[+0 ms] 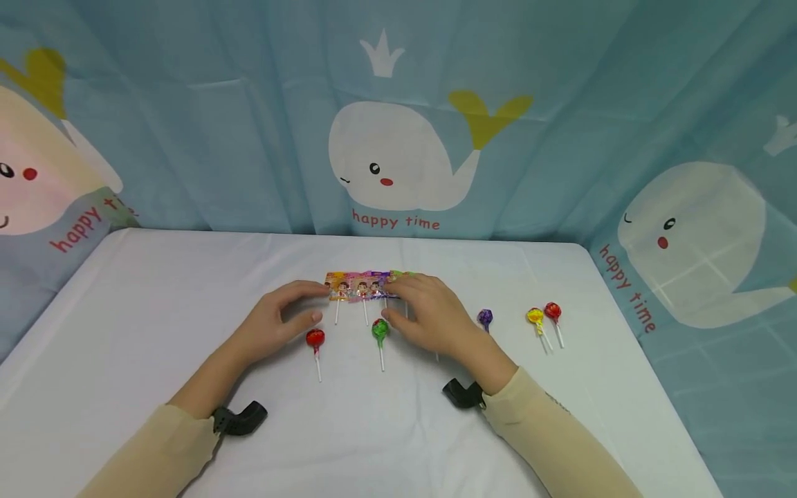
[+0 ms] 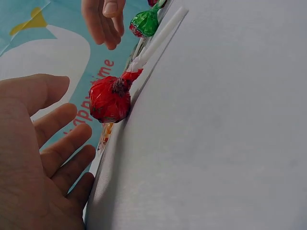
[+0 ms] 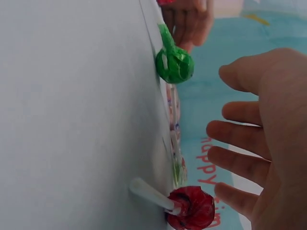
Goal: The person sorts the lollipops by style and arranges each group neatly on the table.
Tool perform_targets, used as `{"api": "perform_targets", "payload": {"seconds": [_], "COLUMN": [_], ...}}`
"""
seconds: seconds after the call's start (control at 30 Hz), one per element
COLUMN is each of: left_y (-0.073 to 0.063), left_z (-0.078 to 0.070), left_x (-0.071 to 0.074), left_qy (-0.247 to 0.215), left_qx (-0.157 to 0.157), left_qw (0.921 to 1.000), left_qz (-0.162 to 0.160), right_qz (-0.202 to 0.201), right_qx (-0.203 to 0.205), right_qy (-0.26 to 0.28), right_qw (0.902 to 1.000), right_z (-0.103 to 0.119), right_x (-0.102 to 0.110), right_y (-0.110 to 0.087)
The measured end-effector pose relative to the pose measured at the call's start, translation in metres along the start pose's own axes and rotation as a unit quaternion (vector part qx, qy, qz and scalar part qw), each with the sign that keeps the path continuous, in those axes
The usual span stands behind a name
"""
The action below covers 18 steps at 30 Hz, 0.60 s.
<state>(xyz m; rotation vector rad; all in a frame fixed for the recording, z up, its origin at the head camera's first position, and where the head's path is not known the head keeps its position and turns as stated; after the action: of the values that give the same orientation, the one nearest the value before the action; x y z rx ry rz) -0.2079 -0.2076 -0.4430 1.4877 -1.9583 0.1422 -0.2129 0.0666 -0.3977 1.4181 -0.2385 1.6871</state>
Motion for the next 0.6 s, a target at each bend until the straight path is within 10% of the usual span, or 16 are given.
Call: {"api": "perform_targets", "payload": {"seconds": [0.6], "left_y": [-0.029], "left_z": [-0.013], "left_x": [0.000], "left_qy": [-0.008], "left_qx": [-0.009], "left_qw": [0.9999], "left_qz": [-0.010], "right_qz": [-0.012], "right_qx": [0.039], "right_qy": [0.026], "right_qw": [0.9988], "right_z": [0.024], "right_x": [-0.006], "right_y": [-0.017]}}
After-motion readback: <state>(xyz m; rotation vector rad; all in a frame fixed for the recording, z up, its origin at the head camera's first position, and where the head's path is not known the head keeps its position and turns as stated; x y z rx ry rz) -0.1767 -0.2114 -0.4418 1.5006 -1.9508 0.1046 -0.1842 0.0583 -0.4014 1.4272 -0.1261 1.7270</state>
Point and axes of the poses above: each hand's wrist, its own y-axis towards the middle knuckle, its own x-axis out of the back of the hand, z = x × y, the point moved 6 cm from there along y, towards the middle knuckle, and after that the axes turned 4 degrees about -z, right-handed, at the moved point
